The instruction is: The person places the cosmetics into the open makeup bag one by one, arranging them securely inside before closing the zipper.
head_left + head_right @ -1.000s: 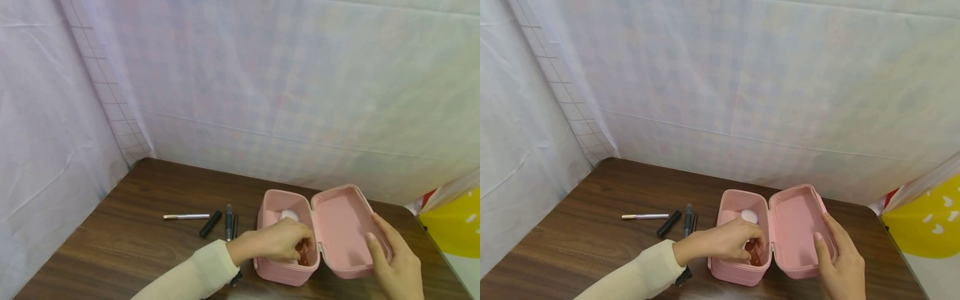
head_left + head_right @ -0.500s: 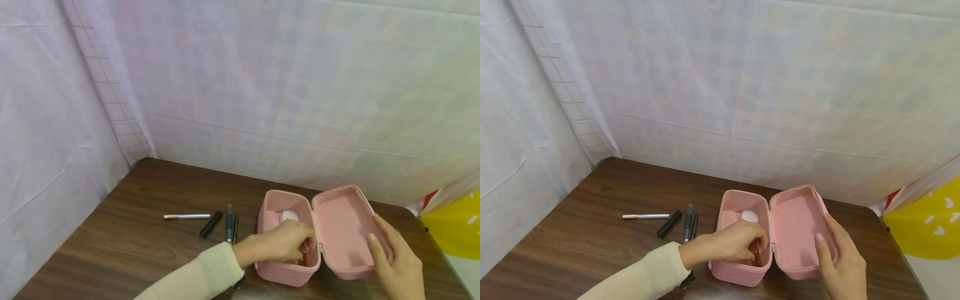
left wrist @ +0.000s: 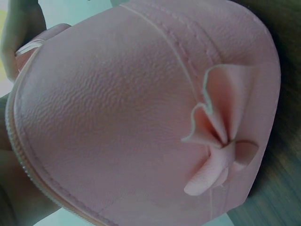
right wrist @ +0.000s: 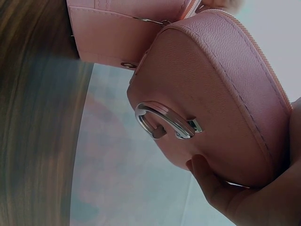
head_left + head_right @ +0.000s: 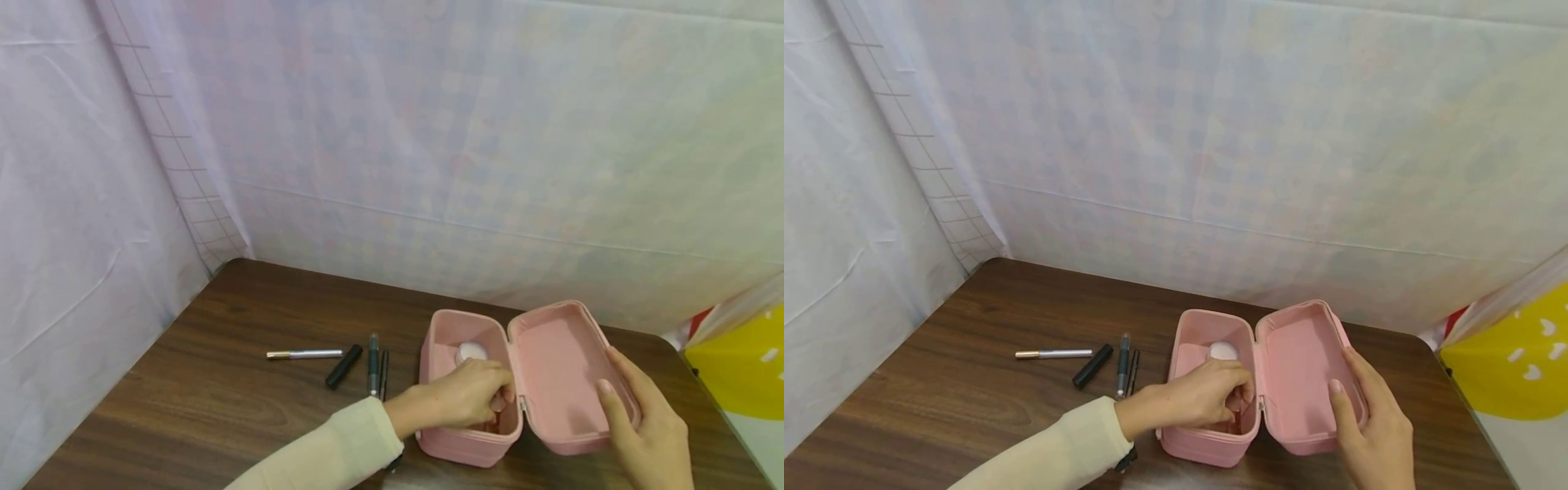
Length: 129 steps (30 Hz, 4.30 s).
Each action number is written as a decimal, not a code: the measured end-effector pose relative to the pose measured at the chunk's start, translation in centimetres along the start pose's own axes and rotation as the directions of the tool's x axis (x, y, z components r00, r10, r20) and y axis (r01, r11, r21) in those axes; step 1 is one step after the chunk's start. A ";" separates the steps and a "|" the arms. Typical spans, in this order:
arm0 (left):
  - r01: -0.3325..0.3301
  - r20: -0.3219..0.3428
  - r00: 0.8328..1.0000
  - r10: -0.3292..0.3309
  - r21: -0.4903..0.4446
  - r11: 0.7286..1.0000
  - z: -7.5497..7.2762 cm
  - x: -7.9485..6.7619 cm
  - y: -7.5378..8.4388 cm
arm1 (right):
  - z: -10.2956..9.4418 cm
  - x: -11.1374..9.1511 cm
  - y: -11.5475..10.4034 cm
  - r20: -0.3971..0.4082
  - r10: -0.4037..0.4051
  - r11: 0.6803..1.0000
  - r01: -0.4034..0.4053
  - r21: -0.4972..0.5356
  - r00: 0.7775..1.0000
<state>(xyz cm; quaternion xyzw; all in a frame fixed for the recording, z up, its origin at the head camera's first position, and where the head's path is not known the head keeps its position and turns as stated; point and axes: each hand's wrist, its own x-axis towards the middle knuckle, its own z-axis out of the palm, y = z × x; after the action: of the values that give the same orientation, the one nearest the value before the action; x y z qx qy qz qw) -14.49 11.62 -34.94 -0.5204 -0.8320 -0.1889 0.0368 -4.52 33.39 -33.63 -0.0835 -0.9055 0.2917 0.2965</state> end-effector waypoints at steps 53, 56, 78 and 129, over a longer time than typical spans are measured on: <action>0.059 -0.020 0.998 -0.060 -0.079 0.995 1.5 0.9 0.0 | -0.2 0.0 0.1 0.008 0.027 1.000 -0.027 -0.015 1.000; 0.062 -0.013 0.998 -0.063 -0.078 0.995 1.5 0.9 -0.1 | -0.2 0.0 0.1 0.012 0.033 0.999 -0.033 -0.015 0.999; 0.097 0.013 0.995 -0.096 -0.123 0.988 -0.1 0.6 -0.6 | 0.3 0.3 0.1 -0.008 -0.001 1.000 0.001 0.011 1.000; 0.157 -0.216 0.934 -0.286 -0.471 0.868 -3.4 -8.0 -5.6 | 0.5 0.7 0.6 0.005 0.027 1.000 -0.027 -0.012 1.000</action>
<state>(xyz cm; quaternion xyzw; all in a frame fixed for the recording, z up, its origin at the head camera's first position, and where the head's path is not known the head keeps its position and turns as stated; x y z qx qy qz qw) -16.27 1.42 -35.37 -0.3833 -0.8072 -0.4488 0.0111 -5.42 33.86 -33.98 -0.0969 -0.9068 0.2905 0.2898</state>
